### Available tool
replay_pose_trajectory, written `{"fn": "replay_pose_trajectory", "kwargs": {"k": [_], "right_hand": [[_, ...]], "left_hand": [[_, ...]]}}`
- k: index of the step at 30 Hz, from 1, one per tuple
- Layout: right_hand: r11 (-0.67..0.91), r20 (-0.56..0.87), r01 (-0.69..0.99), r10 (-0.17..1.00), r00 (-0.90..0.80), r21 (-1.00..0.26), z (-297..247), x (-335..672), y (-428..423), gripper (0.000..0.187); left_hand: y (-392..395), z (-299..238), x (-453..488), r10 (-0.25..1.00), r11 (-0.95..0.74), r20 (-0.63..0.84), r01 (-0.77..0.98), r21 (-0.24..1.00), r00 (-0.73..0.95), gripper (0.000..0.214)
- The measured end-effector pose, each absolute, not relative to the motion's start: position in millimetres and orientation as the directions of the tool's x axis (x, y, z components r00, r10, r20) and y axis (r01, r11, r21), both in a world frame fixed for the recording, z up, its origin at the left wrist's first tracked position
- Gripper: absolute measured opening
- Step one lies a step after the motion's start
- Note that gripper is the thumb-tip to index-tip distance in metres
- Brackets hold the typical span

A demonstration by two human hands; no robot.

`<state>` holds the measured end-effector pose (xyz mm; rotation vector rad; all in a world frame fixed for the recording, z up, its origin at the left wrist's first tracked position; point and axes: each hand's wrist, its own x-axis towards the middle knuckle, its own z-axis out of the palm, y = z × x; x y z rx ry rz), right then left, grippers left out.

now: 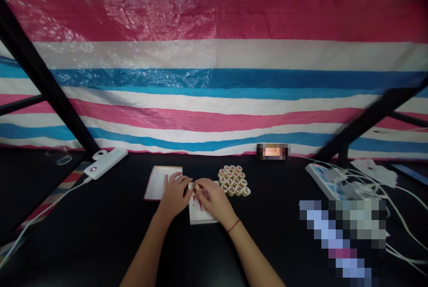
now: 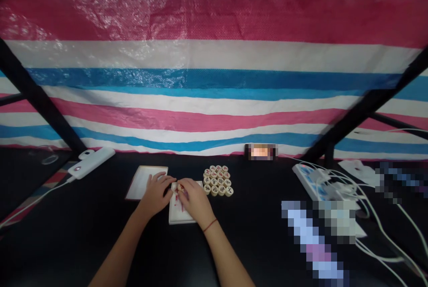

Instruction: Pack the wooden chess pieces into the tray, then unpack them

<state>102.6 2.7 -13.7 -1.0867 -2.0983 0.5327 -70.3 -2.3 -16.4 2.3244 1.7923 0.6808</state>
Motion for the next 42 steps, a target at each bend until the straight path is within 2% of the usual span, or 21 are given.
{"fn": "replay_pose_trajectory", "kwargs": {"k": [5, 9, 14, 21, 25, 28, 30, 32, 33, 38, 42], "right_hand": [[0.545, 0.446, 0.549, 0.837, -0.316, -0.634, -20, 114, 4, 0.028], [0.562, 0.433, 0.561, 0.827, -0.359, -0.607, -22, 113, 4, 0.024], [0.578, 0.379, 0.641, 0.816, -0.437, -0.505, -17, 106, 7, 0.015], [0.628, 0.351, 0.671, 0.777, -0.522, -0.393, -19, 99, 5, 0.025], [0.590, 0.458, 0.663, 0.798, -0.391, -0.461, -15, 110, 8, 0.027], [0.489, 0.491, 0.728, 0.838, -0.239, -0.480, -4, 131, 26, 0.028], [0.321, 0.372, 0.838, 0.915, -0.155, -0.441, 5, 147, 45, 0.031], [0.113, 0.129, 0.937, 0.989, -0.074, -0.331, 13, 162, 66, 0.033], [0.076, 0.065, 0.951, 0.996, -0.059, -0.299, 16, 168, 76, 0.033], [0.083, -0.130, 0.970, 0.985, -0.115, -0.228, 25, 179, 113, 0.020], [0.150, -0.250, 0.960, 0.946, -0.209, -0.235, 28, 180, 127, 0.022]], "left_hand": [[-5, -16, -62, 0.949, -0.288, 0.234, 0.887, 0.361, 0.213, 0.038], [-2, -18, -59, 0.948, -0.275, 0.251, 0.898, 0.344, 0.194, 0.032], [-1, -16, -60, 0.951, -0.271, 0.235, 0.904, 0.332, 0.199, 0.035], [-3, -11, -59, 0.959, -0.257, 0.200, 0.907, 0.335, 0.198, 0.035], [-3, -13, -57, 0.951, -0.261, 0.247, 0.909, 0.325, 0.185, 0.033], [-4, -14, -55, 0.942, -0.270, 0.283, 0.907, 0.325, 0.179, 0.032], [-4, -15, -54, 0.940, -0.272, 0.291, 0.903, 0.332, 0.177, 0.031], [-5, -14, -53, 0.941, -0.276, 0.288, 0.896, 0.347, 0.179, 0.031], [-5, -14, -53, 0.942, -0.280, 0.283, 0.891, 0.358, 0.182, 0.031], [-7, -13, -53, 0.944, -0.290, 0.269, 0.862, 0.414, 0.189, 0.031], [-7, -14, -53, 0.947, -0.285, 0.267, 0.856, 0.431, 0.181, 0.031]]}}
